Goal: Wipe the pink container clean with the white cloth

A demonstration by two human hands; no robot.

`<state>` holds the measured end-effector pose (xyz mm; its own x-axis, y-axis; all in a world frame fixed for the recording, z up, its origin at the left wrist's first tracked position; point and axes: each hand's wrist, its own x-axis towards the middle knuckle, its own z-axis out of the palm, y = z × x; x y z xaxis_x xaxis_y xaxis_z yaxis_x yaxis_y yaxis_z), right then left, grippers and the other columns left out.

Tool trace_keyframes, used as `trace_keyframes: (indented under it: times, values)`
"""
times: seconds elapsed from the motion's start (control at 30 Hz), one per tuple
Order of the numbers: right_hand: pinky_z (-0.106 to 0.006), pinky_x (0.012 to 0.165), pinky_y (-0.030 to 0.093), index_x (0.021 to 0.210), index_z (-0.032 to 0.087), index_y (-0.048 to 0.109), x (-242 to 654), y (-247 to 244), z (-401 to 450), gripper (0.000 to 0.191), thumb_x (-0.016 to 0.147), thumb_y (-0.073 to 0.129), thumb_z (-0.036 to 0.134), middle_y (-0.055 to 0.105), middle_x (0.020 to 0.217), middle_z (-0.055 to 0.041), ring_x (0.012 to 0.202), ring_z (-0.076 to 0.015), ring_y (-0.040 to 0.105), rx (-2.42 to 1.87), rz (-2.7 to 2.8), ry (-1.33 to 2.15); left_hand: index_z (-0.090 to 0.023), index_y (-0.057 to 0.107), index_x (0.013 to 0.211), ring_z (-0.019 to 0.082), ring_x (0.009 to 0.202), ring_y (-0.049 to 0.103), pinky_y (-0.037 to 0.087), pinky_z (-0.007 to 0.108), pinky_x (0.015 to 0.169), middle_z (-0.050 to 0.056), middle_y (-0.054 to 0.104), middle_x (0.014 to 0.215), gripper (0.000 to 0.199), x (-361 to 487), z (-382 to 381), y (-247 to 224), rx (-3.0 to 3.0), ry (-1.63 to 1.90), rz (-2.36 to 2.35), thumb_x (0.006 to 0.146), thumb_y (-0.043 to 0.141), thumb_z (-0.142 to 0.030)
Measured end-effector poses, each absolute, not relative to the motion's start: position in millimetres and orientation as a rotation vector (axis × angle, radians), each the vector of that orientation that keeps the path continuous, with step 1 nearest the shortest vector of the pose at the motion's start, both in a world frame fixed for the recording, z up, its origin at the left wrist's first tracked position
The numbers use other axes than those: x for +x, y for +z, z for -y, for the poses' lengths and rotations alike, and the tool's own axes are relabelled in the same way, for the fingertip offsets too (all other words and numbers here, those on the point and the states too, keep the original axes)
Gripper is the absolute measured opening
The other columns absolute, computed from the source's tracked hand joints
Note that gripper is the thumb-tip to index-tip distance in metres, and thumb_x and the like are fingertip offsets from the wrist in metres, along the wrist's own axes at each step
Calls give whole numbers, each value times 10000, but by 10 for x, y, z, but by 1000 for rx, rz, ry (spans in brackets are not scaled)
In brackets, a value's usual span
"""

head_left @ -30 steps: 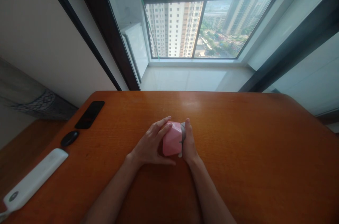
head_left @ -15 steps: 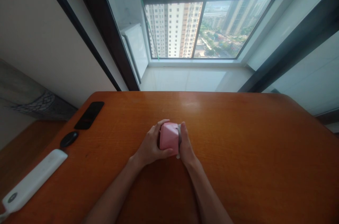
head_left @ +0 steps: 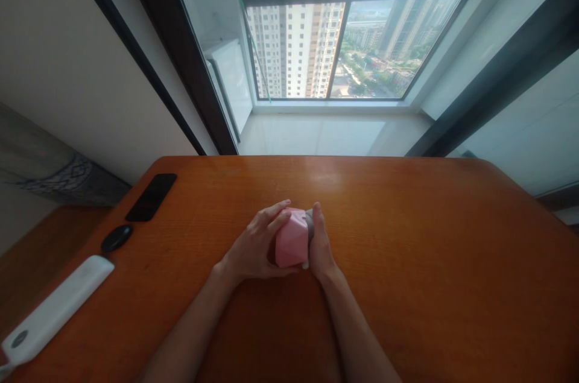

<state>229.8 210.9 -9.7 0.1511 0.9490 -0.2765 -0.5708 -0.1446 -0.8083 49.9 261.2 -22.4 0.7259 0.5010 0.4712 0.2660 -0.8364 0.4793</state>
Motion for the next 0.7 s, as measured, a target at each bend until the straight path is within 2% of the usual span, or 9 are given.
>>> trace_keyframes:
  times: [0.1, 0.27, 0.33, 0.43, 0.6, 0.7]
  values:
    - [-264, 504, 441, 692, 206, 668, 2288, -76, -2118, 780, 758, 710, 982, 629, 578, 1, 528, -146, 523, -977, 482, 1381, -321, 304, 1695, 438, 1521, 571, 548, 614, 1216, 221, 511, 1669, 1193, 538, -2589, -183, 2512, 897, -652, 762, 997, -590]
    - [-254, 460, 397, 675, 210, 628, 2267, -108, -2092, 809, 740, 677, 1015, 616, 593, 0, 510, -131, 483, -1055, 476, 1348, -288, 442, 1593, 416, 1365, 670, 565, 560, 1162, 166, 640, 1517, 1127, 611, -2542, -139, 2331, 927, -768, 666, 1012, -580]
    - [-249, 414, 358, 680, 213, 623, 2264, -126, -2073, 832, 760, 612, 1041, 589, 566, 4, 471, -127, 462, -1111, 515, 1337, -273, 493, 1565, 393, 1260, 707, 579, 532, 1103, 144, 682, 1450, 1054, 637, -2531, -137, 2195, 906, -839, 697, 958, -648]
    - [-245, 331, 259, 685, 216, 631, 2269, -147, -2050, 903, 746, 483, 1105, 536, 507, 6, 409, -130, 426, -1236, 607, 1384, -244, 545, 1549, 367, 1172, 721, 579, 492, 1046, 133, 720, 1391, 941, 669, -2521, -160, 1960, 853, -895, 822, 808, -780]
    - [-235, 290, 237, 773, 216, 675, 2280, -156, -2050, 937, 734, 444, 1124, 542, 512, 11, 393, -137, 423, -1312, 592, 1362, -251, 534, 1592, 390, 1233, 694, 546, 522, 1109, 148, 689, 1456, 1020, 671, -2518, -240, 1870, 841, -893, 836, 737, -906]
    - [-234, 298, 253, 763, 213, 668, 2289, -159, -2058, 912, 752, 474, 1104, 538, 524, 12, 400, -133, 429, -1279, 578, 1372, -271, 466, 1655, 441, 1395, 636, 513, 568, 1204, 180, 582, 1612, 1182, 616, -2556, -274, 1935, 870, -789, 741, 802, -941]
